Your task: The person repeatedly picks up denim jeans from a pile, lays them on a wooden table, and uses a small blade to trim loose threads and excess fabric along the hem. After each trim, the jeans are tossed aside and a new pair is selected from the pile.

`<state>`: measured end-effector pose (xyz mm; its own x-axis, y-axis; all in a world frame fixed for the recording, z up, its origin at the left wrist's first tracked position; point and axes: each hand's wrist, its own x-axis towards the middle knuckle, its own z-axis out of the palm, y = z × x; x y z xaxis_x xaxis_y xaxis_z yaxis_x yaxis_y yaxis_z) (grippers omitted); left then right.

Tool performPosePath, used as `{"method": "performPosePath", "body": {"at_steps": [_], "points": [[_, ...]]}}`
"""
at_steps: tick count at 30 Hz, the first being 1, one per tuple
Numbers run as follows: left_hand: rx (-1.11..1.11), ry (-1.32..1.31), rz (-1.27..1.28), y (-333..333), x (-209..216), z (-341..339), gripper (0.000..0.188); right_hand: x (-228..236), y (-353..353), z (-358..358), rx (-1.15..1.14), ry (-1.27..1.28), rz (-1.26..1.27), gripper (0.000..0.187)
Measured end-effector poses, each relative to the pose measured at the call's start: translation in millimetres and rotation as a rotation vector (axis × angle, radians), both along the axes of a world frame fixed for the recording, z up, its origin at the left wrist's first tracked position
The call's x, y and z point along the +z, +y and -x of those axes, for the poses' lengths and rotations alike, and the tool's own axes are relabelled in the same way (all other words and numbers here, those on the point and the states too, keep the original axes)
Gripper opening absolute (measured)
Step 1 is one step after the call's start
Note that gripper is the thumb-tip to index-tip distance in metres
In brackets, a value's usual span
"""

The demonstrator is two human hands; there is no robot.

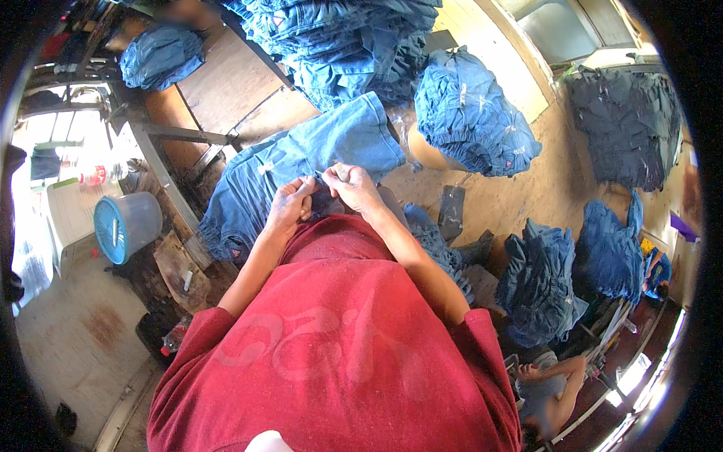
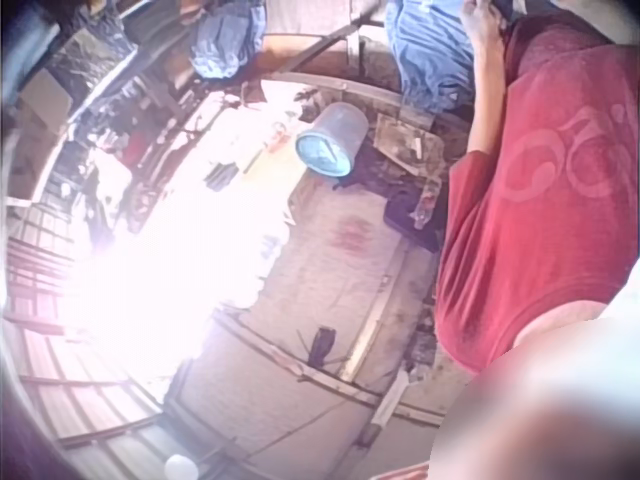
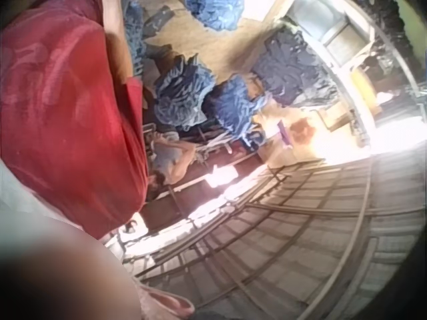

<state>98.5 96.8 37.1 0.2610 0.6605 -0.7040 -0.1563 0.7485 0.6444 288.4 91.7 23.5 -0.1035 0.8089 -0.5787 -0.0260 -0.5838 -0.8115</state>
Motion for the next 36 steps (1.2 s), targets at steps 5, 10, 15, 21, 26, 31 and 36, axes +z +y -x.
{"method": "performPosePath", "body": {"at_steps": [5, 10, 15, 21, 26, 31, 36], "points": [[-0.06, 0.184, -0.091, 5.3, 11.8, -7.2, 0.026, -1.7, -0.3, 0.5, 0.127, -0.185, -0.209, 0.023], [-0.065, 0.256, -0.176, 5.6, 9.1, -15.0, 0.021, -13.0, -1.2, 3.5, 0.204, -0.39, -0.33, 0.025], [0.043, 0.213, -0.07, -2.0, -1.2, -13.2, 0.021, -16.9, -2.7, 3.1, 0.055, -0.069, -0.11, 0.025], [0.261, -0.005, 0.157, -4.1, -2.3, -2.7, 0.02, -3.5, -8.4, -6.0, -0.038, 0.335, 0.25, 0.025], [0.317, -0.147, 0.287, 1.3, -1.8, 8.1, 0.026, -1.1, -7.2, -7.0, -0.023, 0.39, 0.259, 0.024], [0.293, -0.228, 0.316, -0.5, 1.9, 14.1, 0.019, -1.7, -7.1, -11.8, -0.006, 0.396, 0.248, 0.021], [0.152, -0.086, 0.277, 3.4, 8.0, 11.1, 0.022, 5.6, -6.3, -14.5, 0.065, 0.286, 0.207, 0.018]]}}
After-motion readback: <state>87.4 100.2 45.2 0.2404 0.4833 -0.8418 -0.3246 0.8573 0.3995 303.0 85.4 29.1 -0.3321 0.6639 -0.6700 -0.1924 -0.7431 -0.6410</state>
